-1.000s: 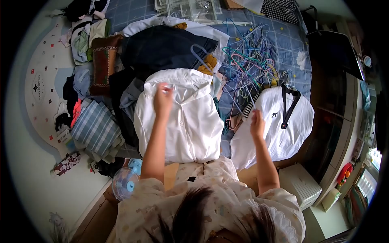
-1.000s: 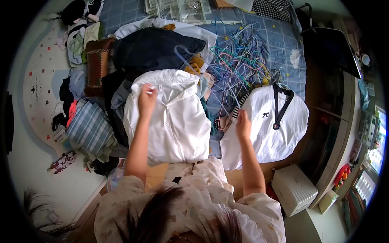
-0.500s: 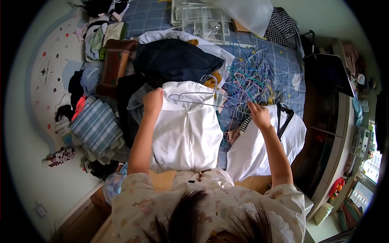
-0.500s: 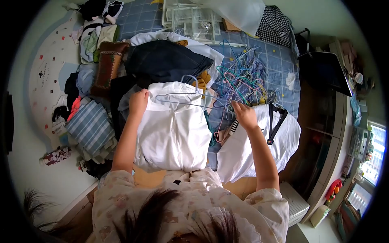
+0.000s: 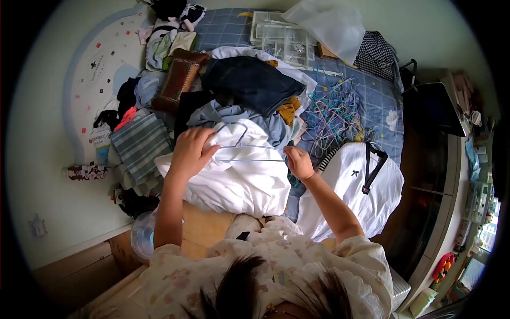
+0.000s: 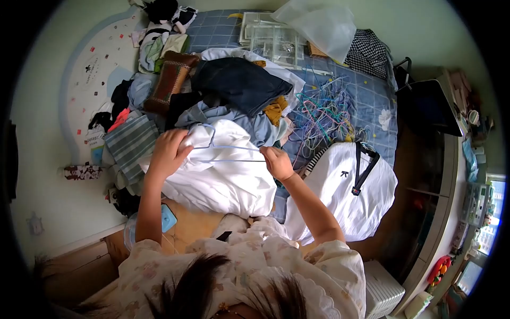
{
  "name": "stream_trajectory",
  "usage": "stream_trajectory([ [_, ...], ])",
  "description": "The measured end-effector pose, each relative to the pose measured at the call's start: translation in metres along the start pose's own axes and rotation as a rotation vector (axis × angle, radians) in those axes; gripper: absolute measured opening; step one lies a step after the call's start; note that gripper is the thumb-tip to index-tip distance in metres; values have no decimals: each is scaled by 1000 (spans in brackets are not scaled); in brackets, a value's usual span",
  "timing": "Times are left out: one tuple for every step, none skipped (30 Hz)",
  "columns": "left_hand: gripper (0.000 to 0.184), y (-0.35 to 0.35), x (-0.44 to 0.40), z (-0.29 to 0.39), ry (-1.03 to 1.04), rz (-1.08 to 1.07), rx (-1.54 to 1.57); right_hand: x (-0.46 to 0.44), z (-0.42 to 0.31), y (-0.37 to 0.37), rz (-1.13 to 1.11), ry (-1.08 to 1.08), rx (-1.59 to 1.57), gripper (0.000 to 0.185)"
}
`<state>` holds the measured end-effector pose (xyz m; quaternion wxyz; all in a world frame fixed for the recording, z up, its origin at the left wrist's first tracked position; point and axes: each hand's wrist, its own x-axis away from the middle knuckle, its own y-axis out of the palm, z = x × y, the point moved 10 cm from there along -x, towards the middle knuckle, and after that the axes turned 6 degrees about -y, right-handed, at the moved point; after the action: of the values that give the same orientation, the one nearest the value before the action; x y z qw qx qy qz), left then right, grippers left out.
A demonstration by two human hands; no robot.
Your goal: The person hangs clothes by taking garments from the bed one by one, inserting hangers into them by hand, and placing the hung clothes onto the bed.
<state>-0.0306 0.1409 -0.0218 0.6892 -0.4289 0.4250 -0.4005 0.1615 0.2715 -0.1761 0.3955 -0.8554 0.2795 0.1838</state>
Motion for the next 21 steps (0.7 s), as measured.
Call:
stream_trajectory([
  [22,-5,15,1,-14,-56,-116,3,-7,-1,11,28,-18,14],
  [22,-14,26,6,-15,-84,-128,4,-15,-4,28,22,-39,14],
  [22,-23,34,12,-15,-111,-138,7,-23,-7,44,17,-59,14],
  [23,-28,42,17,-15,-136,-147,8,-31,-11,59,11,-77,14],
  [23,-35,49,22,-3,-103,-143,8,-40,-14,60,-7,-79,14],
  [24,-42,57,27,6,-73,-139,9,-52,-15,57,-24,-83,14],
  [25,-49,65,33,15,-42,-134,11,-63,-17,55,-41,-88,14],
  [25,-55,69,37,0,-51,-149,11,-73,-17,45,-62,-80,14],
  [25,-62,71,45,-13,-62,-161,12,-84,-19,54,-79,-77,14],
  [25,-70,73,52,-21,-71,-172,11,-95,-19,66,-97,-72,15],
  [25,-79,76,60,-6,-58,-174,9,-107,-20,81,-118,-62,15],
  [25,-88,80,69,9,-48,-173,10,-118,-18,58,-105,-66,16],
  [25,-95,86,75,24,-41,-171,12,-132,-14,34,-98,-92,17],
  [25,-101,93,78,49,-34,-193,14,-146,-12,11,-94,-116,17],
  [25,-112,102,84,90,-5,-184,17,-160,-12,-13,-89,-139,18],
  [25,-128,111,89,131,25,-173,21,-181,-8,-140,-112,-167,23],
  [25,-145,120,93,171,56,-165,29,-198,1,-315,-46,-292,18],
  [26,-162,132,102,272,48,-195,29,-226,-2,-446,-118,-474,22],
  [27,-183,146,108,333,106,-192,29,-254,-4,-577,-189,-662,32],
  [28,-202,163,115,394,162,-188,22,-261,-9,-495,-95,-905,53],
  [29,-217,180,119,454,219,-180,18,-255,-8,-476,62,-958,53],
])
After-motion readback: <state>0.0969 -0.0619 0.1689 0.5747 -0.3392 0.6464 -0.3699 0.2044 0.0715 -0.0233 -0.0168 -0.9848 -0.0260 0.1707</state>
